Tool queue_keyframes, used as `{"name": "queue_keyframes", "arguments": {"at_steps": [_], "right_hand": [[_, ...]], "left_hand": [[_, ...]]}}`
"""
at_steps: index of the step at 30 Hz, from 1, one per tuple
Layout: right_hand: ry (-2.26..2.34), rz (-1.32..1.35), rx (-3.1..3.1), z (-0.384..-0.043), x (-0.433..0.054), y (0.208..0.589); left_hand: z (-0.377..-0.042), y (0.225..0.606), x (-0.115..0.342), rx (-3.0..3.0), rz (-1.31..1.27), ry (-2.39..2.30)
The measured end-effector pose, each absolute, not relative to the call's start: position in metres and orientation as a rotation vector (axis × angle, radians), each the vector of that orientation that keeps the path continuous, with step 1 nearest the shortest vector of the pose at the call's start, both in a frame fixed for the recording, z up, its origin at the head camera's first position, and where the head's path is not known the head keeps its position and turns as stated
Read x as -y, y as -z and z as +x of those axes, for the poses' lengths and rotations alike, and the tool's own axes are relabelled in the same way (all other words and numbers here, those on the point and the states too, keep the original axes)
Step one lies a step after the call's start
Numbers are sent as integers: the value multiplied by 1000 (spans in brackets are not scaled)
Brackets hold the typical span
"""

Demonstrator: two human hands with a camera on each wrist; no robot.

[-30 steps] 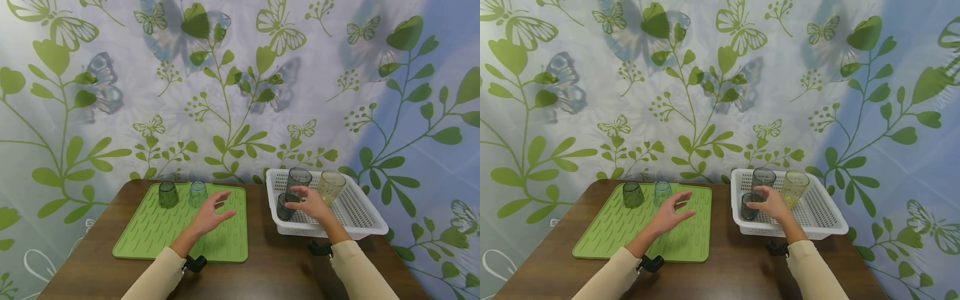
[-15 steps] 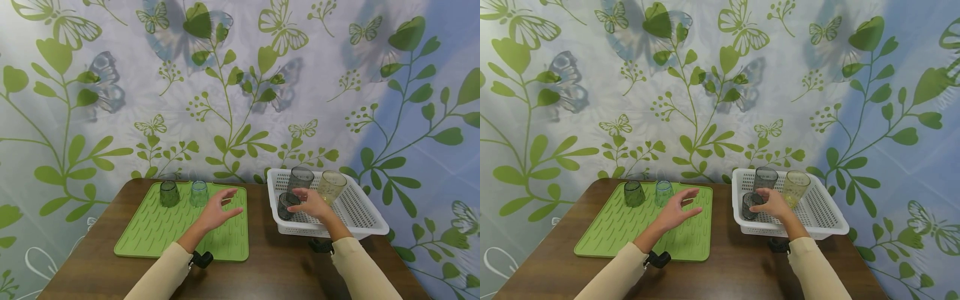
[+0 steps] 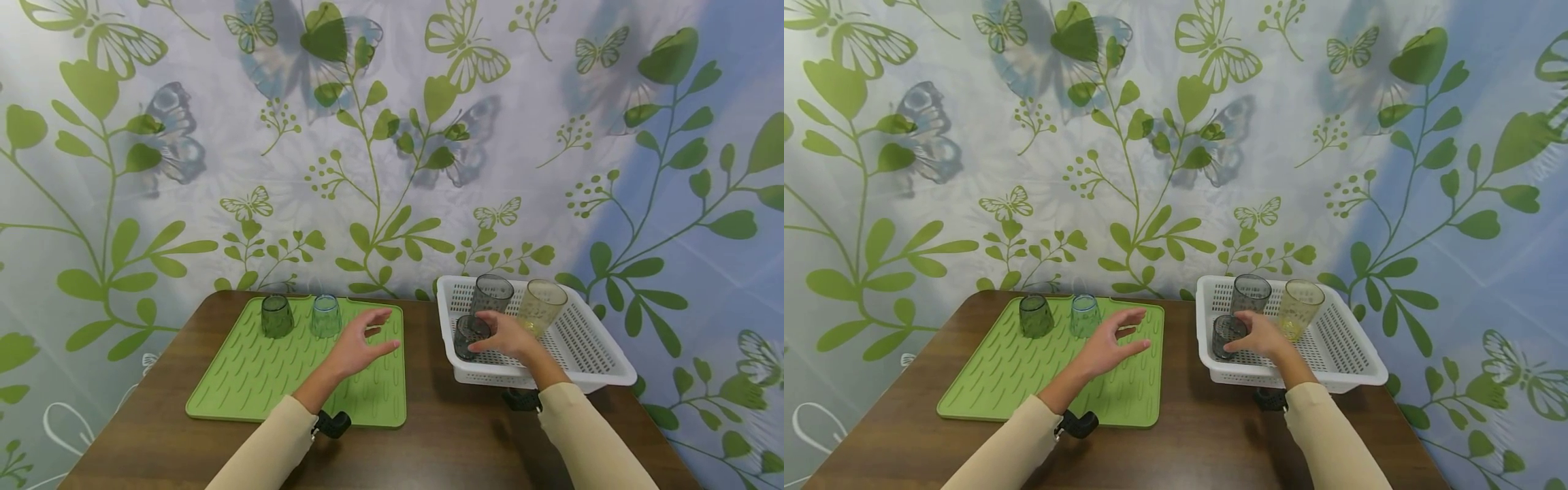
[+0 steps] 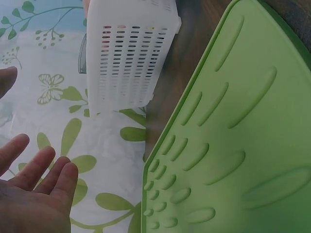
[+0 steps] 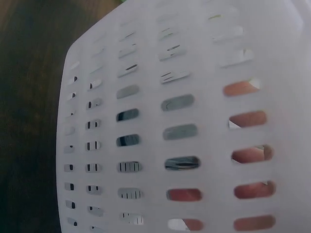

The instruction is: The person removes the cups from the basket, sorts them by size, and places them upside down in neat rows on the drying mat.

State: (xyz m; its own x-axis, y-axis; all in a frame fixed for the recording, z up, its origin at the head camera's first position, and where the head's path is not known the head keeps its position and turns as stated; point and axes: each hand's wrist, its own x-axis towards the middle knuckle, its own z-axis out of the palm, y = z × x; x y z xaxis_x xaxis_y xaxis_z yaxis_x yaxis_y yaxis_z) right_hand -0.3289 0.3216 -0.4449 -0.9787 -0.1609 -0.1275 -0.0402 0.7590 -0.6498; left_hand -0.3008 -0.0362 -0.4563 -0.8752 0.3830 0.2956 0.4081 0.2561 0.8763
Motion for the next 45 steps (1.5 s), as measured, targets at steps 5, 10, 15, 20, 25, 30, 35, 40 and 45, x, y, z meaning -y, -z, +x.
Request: {"name": "queue_keyframes", "arguments": {"at_steps": [5, 10, 15, 20, 25, 30, 35, 40, 45], "right_hand": [[1022, -150, -2766, -329, -321, 444], [1023, -135, -2767, -328, -321, 443], [1047, -120, -2772, -328, -323, 443], [1138, -149, -2764, -325, -324, 438], [1220, -204, -2758, -319, -322, 430], [1186, -273, -2824, -314, -319, 419], [1227, -345, -2828, -307, -315, 409], [1273, -449, -2836, -301, -311, 400], [1288, -537, -2838, -294, -302, 389]], "left_hand": [[-300, 455, 35, 2482, -779, 1712], [-300, 453, 33, 2464, -809, 1720], [-301, 453, 30, 2457, -828, 1724], [-304, 452, 27, 2498, -837, 1686], [-304, 448, 27, 2507, -876, 1662], [-306, 444, 27, 2537, -904, 1613], [-308, 440, 26, 2549, -927, 1586], [-308, 434, 25, 2561, -978, 1562], [-309, 425, 24, 2544, -1033, 1557]]}}
